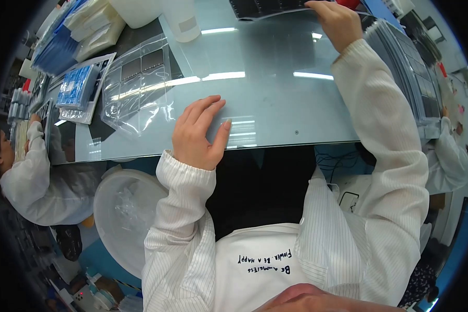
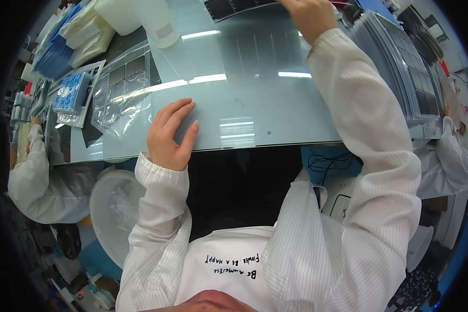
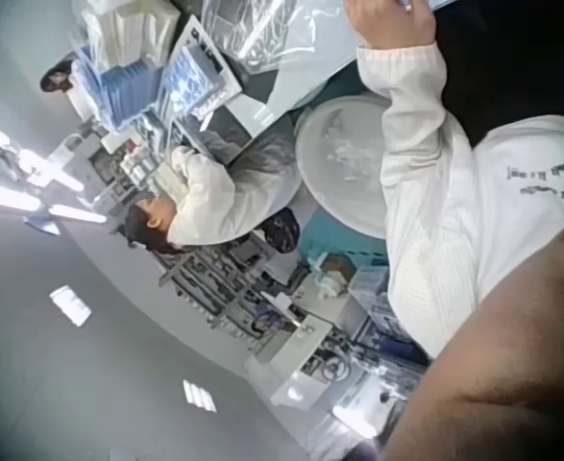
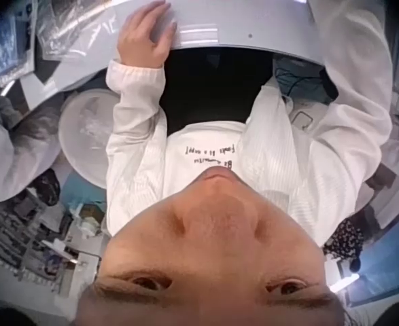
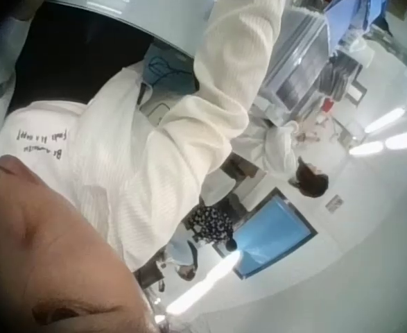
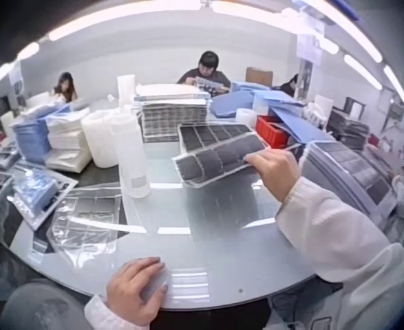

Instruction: Cleaning and inspecting small square manufacturing components on a grid sheet using a cloth and solution.

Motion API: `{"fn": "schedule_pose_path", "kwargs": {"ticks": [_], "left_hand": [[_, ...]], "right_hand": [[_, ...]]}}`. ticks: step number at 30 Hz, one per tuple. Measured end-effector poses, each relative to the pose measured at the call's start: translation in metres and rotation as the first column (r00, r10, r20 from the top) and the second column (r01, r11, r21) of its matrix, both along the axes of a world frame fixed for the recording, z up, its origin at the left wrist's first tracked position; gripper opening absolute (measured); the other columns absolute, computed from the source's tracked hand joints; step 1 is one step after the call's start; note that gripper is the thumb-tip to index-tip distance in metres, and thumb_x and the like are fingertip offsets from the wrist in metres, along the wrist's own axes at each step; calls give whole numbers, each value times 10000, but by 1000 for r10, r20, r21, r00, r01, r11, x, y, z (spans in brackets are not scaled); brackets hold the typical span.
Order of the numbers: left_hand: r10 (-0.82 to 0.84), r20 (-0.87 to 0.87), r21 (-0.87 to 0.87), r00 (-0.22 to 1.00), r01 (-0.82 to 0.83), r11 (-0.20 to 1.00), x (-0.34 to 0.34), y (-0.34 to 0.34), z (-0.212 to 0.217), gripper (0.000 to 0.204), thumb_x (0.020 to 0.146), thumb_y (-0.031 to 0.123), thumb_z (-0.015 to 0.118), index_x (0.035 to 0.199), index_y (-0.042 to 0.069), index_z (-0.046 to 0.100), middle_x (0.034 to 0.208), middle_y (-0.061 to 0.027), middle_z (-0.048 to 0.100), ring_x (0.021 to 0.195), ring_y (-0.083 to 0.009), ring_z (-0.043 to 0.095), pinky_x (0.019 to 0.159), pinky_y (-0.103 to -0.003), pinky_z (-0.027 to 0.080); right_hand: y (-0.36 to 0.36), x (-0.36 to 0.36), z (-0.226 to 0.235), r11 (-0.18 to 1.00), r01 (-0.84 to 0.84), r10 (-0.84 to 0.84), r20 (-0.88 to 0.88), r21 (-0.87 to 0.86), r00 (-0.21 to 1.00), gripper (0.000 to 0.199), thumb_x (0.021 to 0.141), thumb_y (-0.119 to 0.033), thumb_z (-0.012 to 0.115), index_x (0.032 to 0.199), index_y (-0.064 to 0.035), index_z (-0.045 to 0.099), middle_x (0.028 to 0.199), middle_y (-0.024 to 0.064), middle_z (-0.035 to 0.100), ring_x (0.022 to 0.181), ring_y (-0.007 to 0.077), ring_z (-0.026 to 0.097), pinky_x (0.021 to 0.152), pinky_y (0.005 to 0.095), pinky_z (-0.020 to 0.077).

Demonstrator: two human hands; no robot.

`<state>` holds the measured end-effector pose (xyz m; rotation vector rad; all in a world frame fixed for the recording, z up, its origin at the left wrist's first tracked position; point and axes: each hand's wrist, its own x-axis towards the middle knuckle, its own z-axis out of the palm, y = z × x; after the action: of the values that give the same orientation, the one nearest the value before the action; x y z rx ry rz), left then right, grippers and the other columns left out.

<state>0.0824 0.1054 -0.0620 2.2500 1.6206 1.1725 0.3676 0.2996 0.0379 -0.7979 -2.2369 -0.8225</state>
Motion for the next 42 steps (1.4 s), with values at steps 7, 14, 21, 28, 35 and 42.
{"fn": "schedule_pose_path", "kwargs": {"ticks": [7, 14, 21, 28, 35, 42], "left_hand": [[1, -18, 24, 1000, -1, 1000, 1, 0, -2, 296, 777, 134, 657, 1049, 18, 650, 1112, -109, 645, 1040, -305, 601, 886, -382, 479], [5, -12, -18, 1000, -5, 1000, 2, 0, 2, 282, 804, 145, 636, 1059, 28, 660, 1131, -102, 645, 1063, -302, 593, 908, -371, 466], [-16, 0, 6, 1000, 16, 1000, 3, 3, -1, 252, 847, 174, 607, 1044, 26, 659, 1114, -107, 647, 1042, -309, 599, 893, -395, 468], [27, -29, -440, 999, -37, 897, -9, -14, -5, 316, 874, 168, 587, 1137, -5, 612, 1119, -137, 637, 1065, -262, 589, 913, -348, 450], [-149, 570, -145, 808, 277, 950, -9, -1, -5, 321, 942, 135, 474, 1202, -5, 597, 1119, -153, 632, 1052, -291, 568, 938, -329, 405], [49, 391, -356, 919, 102, 929, -20, -5, -13, 284, 955, 220, 543, 1017, -38, 643, 834, -108, 643, 819, -236, 561, 786, -304, 426]], "right_hand": [[30, -29, -24, 993, 106, -104, -36, 45, 994, 80, 731, -147, 642, 747, -81, 599, 701, 74, 634, 686, 255, 644, 601, 369, 491], [21, -33, 11, 941, 134, -184, -137, -312, 973, 205, 678, -195, 741, 736, -55, 603, 704, 107, 627, 704, 325, 626, 608, 407, 477], [16, -15, -3, 485, -112, -157, -213, -868, 964, 151, 705, -144, 772, 767, -14, 727, 696, 75, 697, 616, 106, 627, 583, 254, 469], [-121, -33, -5, 566, -661, 530, -397, -492, 749, 180, 782, 34, 630, 950, 37, 693, 938, 147, 686, 862, 290, 676, 728, 323, 552], [-188, -6, -61, 589, -527, 519, -214, -613, 828, 86, 736, -81, 674, 821, -75, 689, 975, 60, 709, 1088, 274, 619, 1031, 468, 394], [-203, 15, -94, 794, -378, 329, -186, -476, 926, 154, 710, 2, 671, 821, -101, 700, 1058, 63, 702, 1159, 248, 564, 1014, 436, 403]]}}
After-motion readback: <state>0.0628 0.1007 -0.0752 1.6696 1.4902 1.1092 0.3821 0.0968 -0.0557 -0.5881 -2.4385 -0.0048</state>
